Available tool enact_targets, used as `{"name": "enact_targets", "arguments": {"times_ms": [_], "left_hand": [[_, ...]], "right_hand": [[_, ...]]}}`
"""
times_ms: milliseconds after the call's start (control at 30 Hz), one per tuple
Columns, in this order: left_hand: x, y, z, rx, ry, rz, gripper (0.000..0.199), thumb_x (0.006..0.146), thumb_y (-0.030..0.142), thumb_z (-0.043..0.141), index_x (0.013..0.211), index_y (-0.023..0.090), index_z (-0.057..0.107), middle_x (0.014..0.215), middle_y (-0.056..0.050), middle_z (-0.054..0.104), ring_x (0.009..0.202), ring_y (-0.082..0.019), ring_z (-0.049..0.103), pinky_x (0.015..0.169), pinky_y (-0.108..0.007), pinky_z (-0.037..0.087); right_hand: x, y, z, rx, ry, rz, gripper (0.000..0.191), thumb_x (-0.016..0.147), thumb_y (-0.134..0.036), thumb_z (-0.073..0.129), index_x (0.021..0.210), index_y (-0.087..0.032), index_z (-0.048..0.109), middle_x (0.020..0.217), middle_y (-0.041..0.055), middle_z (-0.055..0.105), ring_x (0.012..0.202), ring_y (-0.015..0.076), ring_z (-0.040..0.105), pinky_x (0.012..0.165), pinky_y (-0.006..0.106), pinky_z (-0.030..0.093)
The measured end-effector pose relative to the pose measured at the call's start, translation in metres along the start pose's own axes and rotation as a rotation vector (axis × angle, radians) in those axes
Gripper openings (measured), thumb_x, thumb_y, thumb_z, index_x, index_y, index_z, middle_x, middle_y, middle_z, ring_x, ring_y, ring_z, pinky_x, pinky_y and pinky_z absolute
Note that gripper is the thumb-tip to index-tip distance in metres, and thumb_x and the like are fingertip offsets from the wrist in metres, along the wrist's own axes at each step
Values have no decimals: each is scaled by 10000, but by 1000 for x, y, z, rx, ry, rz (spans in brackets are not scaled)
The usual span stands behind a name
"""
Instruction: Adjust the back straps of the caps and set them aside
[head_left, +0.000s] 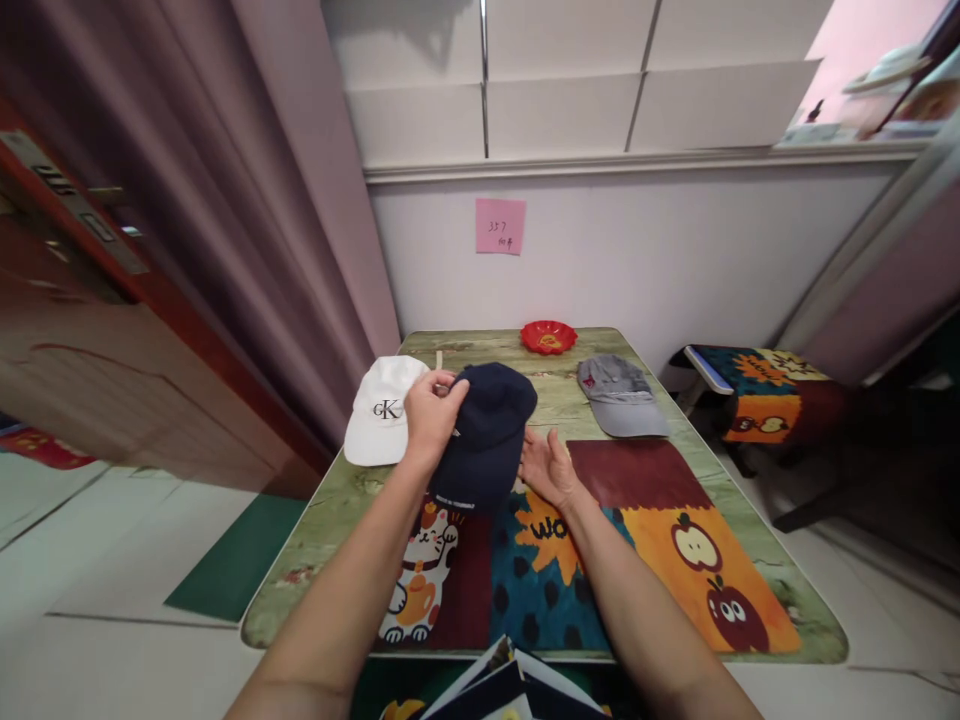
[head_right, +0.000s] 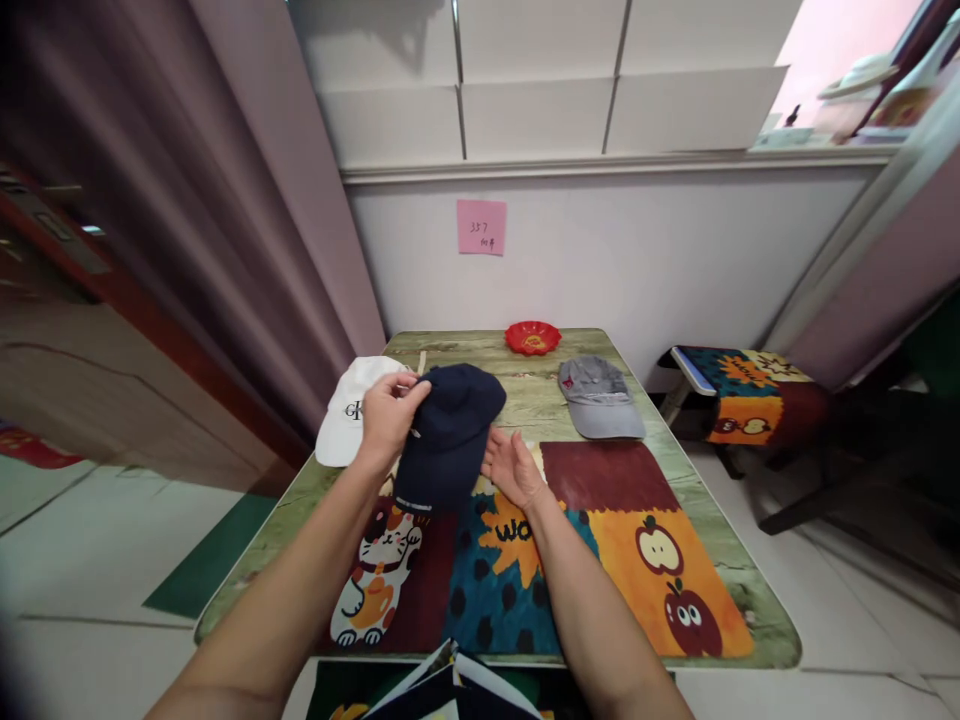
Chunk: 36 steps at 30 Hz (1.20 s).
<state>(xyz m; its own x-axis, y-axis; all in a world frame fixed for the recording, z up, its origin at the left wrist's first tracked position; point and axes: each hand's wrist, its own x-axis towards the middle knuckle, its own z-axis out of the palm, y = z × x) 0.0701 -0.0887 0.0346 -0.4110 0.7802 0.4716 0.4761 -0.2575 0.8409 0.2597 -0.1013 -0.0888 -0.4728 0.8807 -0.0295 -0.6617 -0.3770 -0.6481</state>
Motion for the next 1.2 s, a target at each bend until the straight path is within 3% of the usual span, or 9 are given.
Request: {"name": "enact_targets", "arguments": {"times_ms": [200, 400, 500, 600, 667, 767, 933, 1067, 1200], "left_hand": [[-45, -22, 42, -253, -209, -271, 293, 667, 412, 769, 804, 174, 666, 705, -27, 664, 640, -165, 612, 605, -266, 480], [-57, -59, 33, -334, -83, -499, 364, 714, 489, 758, 819, 151, 674, 785, -72, 711, 770, -203, 673, 712, -286, 517], [-68, -74, 30, -553, -305, -836, 388, 829, 520, 644, 851, 135, 686, 721, -96, 720, 714, -237, 704, 706, -345, 549], [-81, -78, 33, -938, -613, -1081, 513, 909, 569, 498, 1095, 133, 696, 908, -137, 764, 904, -295, 724, 883, -443, 537], [-88, -77, 35, -1188, -744, -1078, 621, 929, 612, 402, 1269, 146, 634, 1091, -150, 744, 1077, -328, 678, 1014, -502, 459], [-93, -76, 36, -1461, -793, -946, 733, 926, 665, 298, 1412, 165, 523, 1305, -155, 648, 1268, -355, 553, 1127, -547, 316], [-92, -84, 35, -1580, -649, -774, 781, 898, 701, 257, 1457, 197, 469, 1453, -145, 524, 1394, -354, 405, 1173, -560, 203], [-87, -90, 34, -1576, -523, -775, 716, 914, 656, 266, 1406, 210, 533, 1441, -135, 540, 1400, -348, 399, 1171, -563, 212], [-88, -95, 32, -1569, -535, -799, 708, 906, 657, 312, 1378, 191, 560, 1416, -150, 561, 1377, -364, 426, 1151, -584, 249]], "right_hand": [[-5, -1, -6, 56, 37, 58, 521, 881, -592, 512, 1191, -206, 674, 1230, 83, 697, 1259, 282, 570, 1098, 492, 412], [-1, -16, -21, 244, -25, 26, 616, 952, -608, 328, 1311, -193, 607, 1355, 82, 622, 1330, 267, 505, 1175, 526, 273], [-2, -19, -26, 262, -6, -8, 650, 948, -641, 283, 1334, -218, 590, 1370, 68, 612, 1328, 265, 506, 1177, 545, 249], [-3, -17, -28, 240, 19, 12, 654, 949, -646, 267, 1306, -221, 613, 1321, 73, 648, 1303, 267, 528, 1172, 553, 247], [-4, -14, -28, 228, 18, 52, 651, 948, -638, 274, 1277, -206, 633, 1286, 86, 669, 1292, 270, 539, 1170, 552, 250], [-6, -12, -27, 227, -1, 102, 633, 946, -614, 298, 1246, -181, 649, 1243, 104, 691, 1275, 278, 554, 1166, 550, 261], [-4, -8, -30, 214, 14, 108, 574, 941, -538, 337, 1220, -152, 658, 1191, 119, 714, 1237, 286, 587, 1148, 547, 297], [-1, -4, -36, 217, 30, 1, 540, 917, -518, 368, 1233, -181, 647, 1207, 104, 708, 1238, 286, 586, 1136, 549, 314], [0, -4, -37, 231, 38, -99, 603, 905, -602, 347, 1246, -194, 632, 1240, 112, 690, 1278, 286, 555, 1141, 554, 301]]}}
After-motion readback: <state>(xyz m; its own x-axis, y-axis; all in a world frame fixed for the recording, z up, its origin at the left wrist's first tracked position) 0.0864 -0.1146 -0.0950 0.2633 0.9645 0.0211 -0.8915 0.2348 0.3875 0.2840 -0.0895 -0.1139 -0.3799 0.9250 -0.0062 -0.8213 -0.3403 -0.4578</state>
